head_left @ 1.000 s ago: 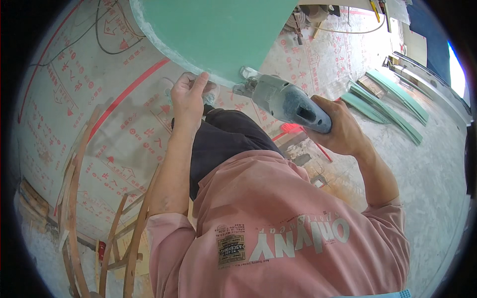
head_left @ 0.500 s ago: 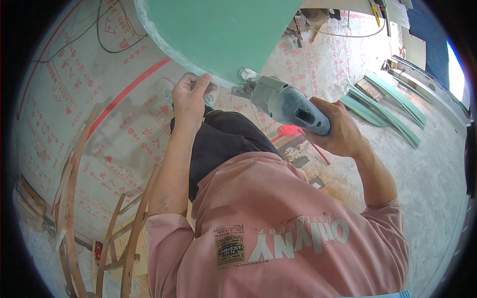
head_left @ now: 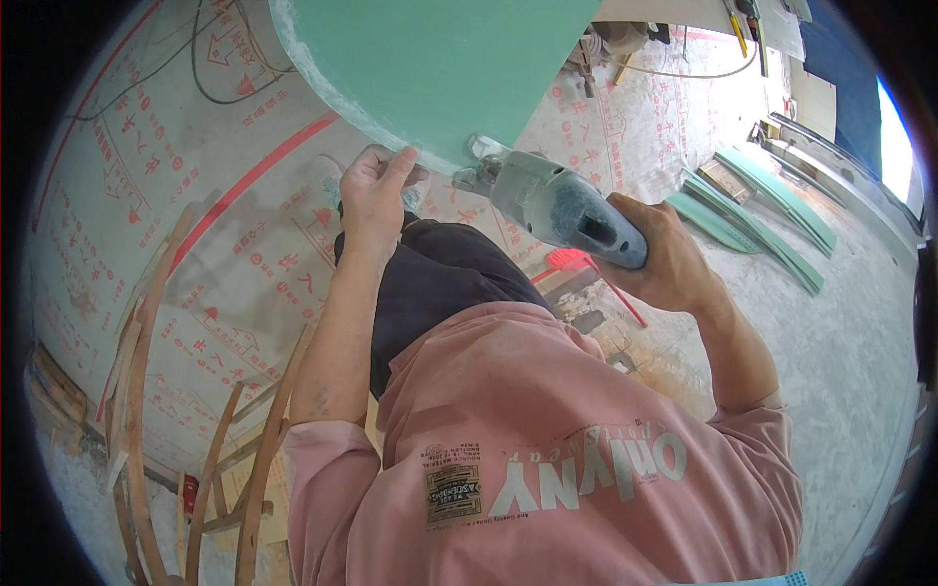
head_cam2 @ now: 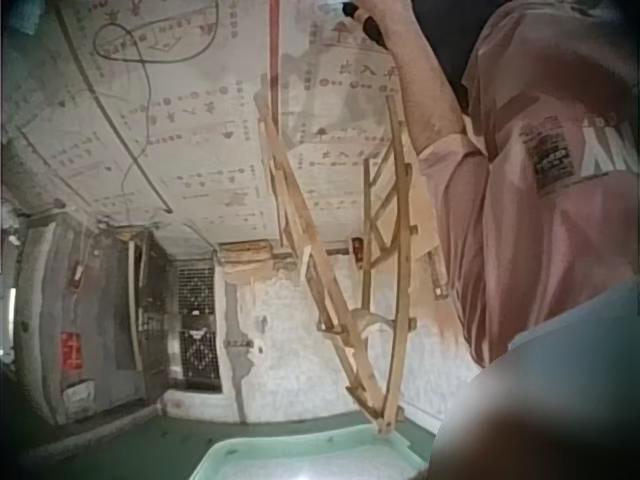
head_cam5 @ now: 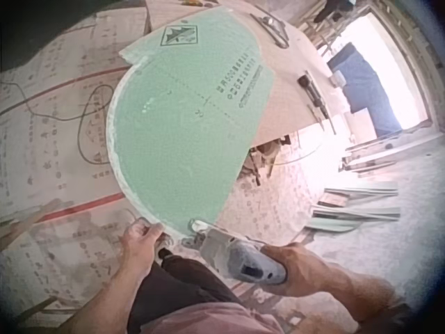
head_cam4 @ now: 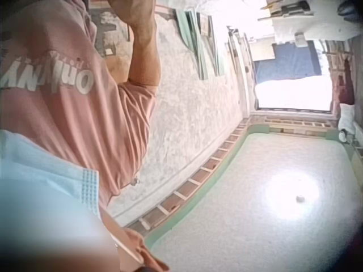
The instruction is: Cutting a green board along a curved line using a jigsaw.
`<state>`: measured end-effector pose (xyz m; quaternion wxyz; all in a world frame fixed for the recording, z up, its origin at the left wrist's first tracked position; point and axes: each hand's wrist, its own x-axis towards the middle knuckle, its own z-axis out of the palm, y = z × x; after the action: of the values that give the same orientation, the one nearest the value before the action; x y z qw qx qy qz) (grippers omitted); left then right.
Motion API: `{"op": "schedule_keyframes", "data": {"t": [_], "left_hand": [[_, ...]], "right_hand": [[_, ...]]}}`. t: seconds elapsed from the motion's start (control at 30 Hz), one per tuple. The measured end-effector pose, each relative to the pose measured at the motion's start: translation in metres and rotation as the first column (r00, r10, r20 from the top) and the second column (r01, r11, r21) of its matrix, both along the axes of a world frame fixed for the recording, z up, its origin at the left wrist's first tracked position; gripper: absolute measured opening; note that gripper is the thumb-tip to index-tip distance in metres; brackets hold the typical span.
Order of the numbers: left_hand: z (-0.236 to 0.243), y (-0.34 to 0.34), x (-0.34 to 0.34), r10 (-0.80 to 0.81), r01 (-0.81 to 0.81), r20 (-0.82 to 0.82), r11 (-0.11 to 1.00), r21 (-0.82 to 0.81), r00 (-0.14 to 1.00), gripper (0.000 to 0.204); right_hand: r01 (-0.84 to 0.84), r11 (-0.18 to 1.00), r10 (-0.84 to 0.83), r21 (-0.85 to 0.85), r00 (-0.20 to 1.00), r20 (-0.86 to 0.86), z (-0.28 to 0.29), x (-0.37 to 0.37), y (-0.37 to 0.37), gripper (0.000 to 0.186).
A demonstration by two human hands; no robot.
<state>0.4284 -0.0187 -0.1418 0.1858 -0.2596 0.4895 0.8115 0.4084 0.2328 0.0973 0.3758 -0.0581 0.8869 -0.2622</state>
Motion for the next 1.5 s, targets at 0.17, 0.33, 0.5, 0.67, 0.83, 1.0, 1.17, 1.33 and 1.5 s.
{"op": "schedule_keyframes", "data": {"t": [0.17, 0.33, 0.5, 0.67, 0.83, 1.0, 1.17, 1.33, 1.5], "left_hand": [[0.0, -0.001, 0.0, -0.012, 0.012, 0.007, 1.0, -0.008, 1.0, 0.019], [-0.001, -0.001, 0.0, -0.011, 0.011, 0.0, 1.0, 0.001, 1.0, 0.02], [0.0, -0.002, 0.0, -0.014, 0.014, -0.003, 1.0, 0.002, 1.0, 0.02], [0.0, -0.002, 0.0, -0.029, 0.029, 0.019, 1.0, -0.012, 0.999, 0.019], [0.001, -0.002, -0.001, -0.03, 0.03, 0.018, 1.0, -0.002, 0.999, 0.019], [0.0, -0.004, -0.001, -0.046, 0.046, 0.043, 0.999, 0.006, 0.998, 0.02], [0.003, -0.005, -0.002, -0.054, 0.053, 0.031, 0.998, 0.036, 0.998, 0.019], [0.005, -0.005, -0.003, -0.06, 0.058, 0.04, 0.998, 0.034, 0.997, 0.019], [0.003, -0.007, -0.003, -0.086, 0.084, 0.044, 0.996, 0.034, 0.995, 0.02]], "right_hand": [[0.034, 0.999, -0.035, 0.019, 0.998, 0.049, 0.0, -0.002, -0.002, 0.027], [0.045, 0.999, -0.046, 0.017, 0.998, 0.043, 0.001, -0.001, -0.004, 0.027], [0.042, 0.999, -0.043, 0.011, 0.998, 0.043, 0.002, -0.004, -0.008, 0.026], [0.005, 1.0, -0.006, 0.022, 1.0, 0.025, 0.003, -0.004, -0.009, 0.026], [0.009, 0.999, -0.01, 0.033, 0.999, 0.047, 0.003, -0.006, -0.011, 0.028], [0.005, 1.0, -0.006, 0.016, 1.0, 0.016, 0.003, -0.007, -0.015, 0.031], [0.044, 0.999, -0.045, 0.025, 0.997, 0.067, 0.004, -0.008, -0.015, 0.029], [0.062, 0.998, -0.062, 0.014, 0.995, 0.073, 0.005, -0.009, -0.019, 0.028], [0.063, 0.998, -0.065, 0.017, 0.994, 0.084, 0.005, -0.01, -0.02, 0.028]]}}
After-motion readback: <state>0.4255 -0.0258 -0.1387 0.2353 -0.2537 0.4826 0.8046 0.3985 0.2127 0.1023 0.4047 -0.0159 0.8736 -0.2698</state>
